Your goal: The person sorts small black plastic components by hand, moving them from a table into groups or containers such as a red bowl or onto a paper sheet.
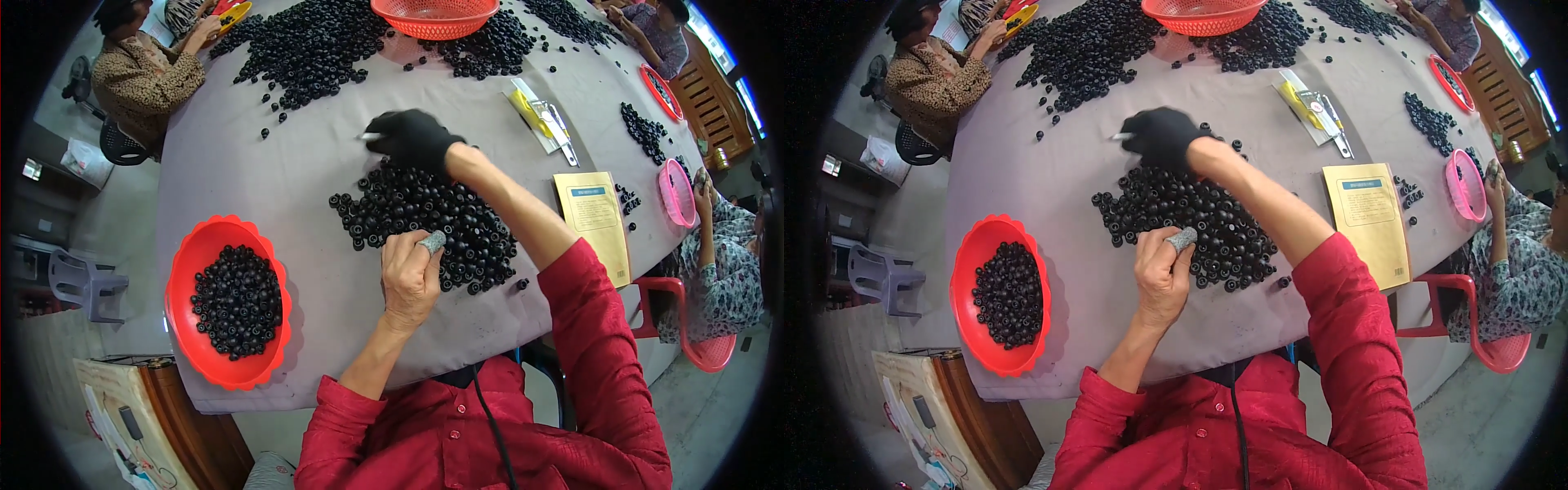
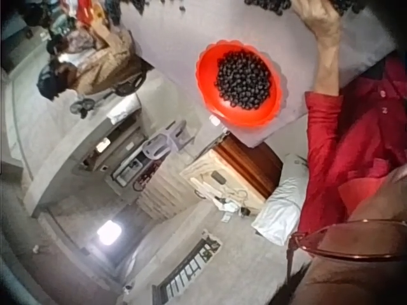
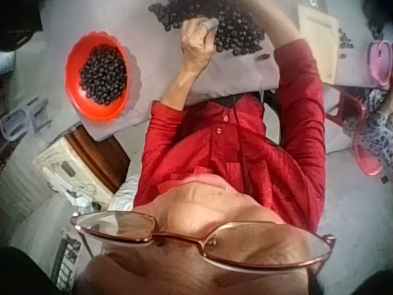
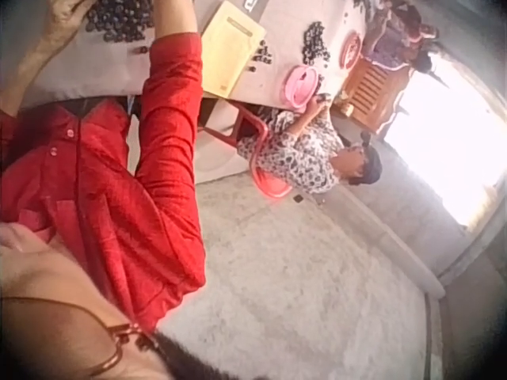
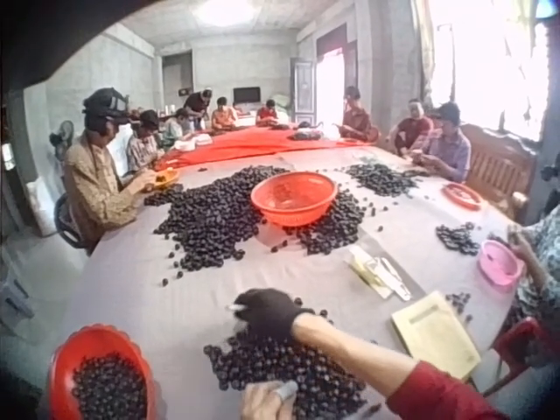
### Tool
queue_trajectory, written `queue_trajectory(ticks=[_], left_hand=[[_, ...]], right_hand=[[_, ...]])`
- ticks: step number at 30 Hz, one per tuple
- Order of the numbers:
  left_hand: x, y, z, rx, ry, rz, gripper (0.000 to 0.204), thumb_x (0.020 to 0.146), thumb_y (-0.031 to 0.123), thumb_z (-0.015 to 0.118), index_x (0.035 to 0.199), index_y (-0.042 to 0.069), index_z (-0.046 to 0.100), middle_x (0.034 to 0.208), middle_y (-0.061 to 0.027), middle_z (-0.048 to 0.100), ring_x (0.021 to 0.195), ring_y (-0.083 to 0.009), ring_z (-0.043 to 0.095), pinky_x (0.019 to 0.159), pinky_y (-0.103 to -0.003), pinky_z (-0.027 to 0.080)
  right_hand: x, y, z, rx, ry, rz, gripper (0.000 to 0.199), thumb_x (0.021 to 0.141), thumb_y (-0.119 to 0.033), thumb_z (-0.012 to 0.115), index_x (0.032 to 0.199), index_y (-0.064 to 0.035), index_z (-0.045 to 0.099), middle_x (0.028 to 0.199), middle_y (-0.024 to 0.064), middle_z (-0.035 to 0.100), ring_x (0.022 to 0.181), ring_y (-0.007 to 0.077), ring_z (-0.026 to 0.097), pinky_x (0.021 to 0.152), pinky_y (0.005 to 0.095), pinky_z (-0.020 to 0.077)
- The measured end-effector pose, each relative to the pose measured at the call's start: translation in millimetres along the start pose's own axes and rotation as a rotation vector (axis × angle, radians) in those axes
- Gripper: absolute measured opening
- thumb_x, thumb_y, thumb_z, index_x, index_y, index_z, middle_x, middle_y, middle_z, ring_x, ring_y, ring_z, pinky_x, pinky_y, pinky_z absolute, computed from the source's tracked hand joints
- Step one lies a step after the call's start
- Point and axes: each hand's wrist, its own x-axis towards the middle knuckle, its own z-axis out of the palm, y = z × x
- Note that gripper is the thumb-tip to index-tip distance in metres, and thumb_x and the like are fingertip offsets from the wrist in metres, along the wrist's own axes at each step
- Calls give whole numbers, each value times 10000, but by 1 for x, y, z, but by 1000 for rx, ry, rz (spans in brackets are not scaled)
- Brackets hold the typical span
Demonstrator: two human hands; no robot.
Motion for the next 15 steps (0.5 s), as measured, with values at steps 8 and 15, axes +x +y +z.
queue_trajectory(ticks=[8,15], left_hand=[[-1,1,-1,-21,-5,19,102,741,-26,635,839,-8,616,853,-88,584,765,-245,544,656,-327,441],[-1,5,4,-1,38,51,77,735,-12,639,801,-17,599,846,-82,572,754,-246,537,640,-332,453]], right_hand=[[-25,35,-12,-29,31,20,254,776,-312,565,929,-129,650,891,121,646,840,316,611,747,405,472],[-56,53,-38,-162,71,370,283,794,-320,543,959,-115,648,928,131,645,876,330,603,781,397,463]])
